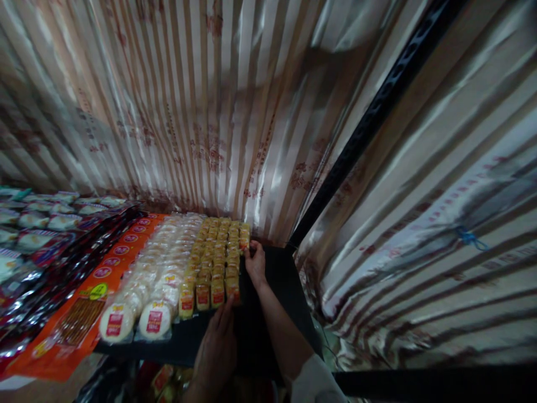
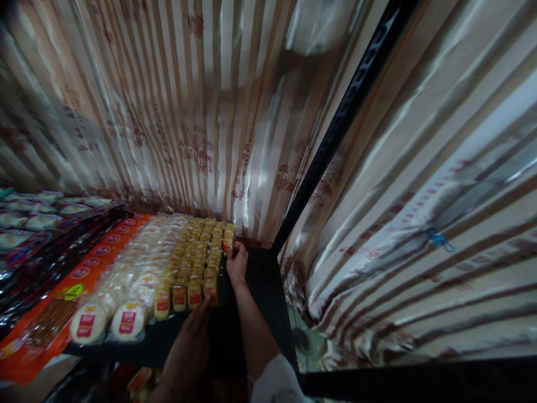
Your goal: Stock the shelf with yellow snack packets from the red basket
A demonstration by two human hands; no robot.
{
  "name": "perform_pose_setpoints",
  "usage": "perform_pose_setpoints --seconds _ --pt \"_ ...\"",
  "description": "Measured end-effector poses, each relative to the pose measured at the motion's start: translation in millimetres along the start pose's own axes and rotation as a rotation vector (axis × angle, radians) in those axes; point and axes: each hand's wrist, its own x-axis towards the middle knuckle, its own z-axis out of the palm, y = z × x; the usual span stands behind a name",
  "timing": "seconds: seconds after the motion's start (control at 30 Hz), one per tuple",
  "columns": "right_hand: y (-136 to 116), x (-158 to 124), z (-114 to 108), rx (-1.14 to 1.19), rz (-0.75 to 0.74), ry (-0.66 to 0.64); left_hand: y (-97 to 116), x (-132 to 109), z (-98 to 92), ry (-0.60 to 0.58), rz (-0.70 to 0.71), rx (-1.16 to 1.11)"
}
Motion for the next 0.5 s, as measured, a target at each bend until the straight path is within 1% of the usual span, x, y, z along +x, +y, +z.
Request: perform_pose_setpoints --seconds 0.13,0.27,0.33,0.43,0.5 --pt "-1 -2 1 0.002 0.027 -0.012 0 -1 0.7 -0.043 -0.025 0.008" --pt "-2 -3 0 0.007 -0.045 0.037 0 1 -3.2 -0.045 -0.055 0.014" --pt "-6 -8 -4 0.026 -0.056 0.070 0 2 -5.9 -0.046 -0.072 0.001" --pt "-17 -25 -14 0.077 -0.004 0.121 0 4 -9.6 -0.050 -0.100 -0.038" --pt "-26 -44 -23 0.119 0.047 0.139 0 4 -12.0 -0.053 -0.101 -0.060"
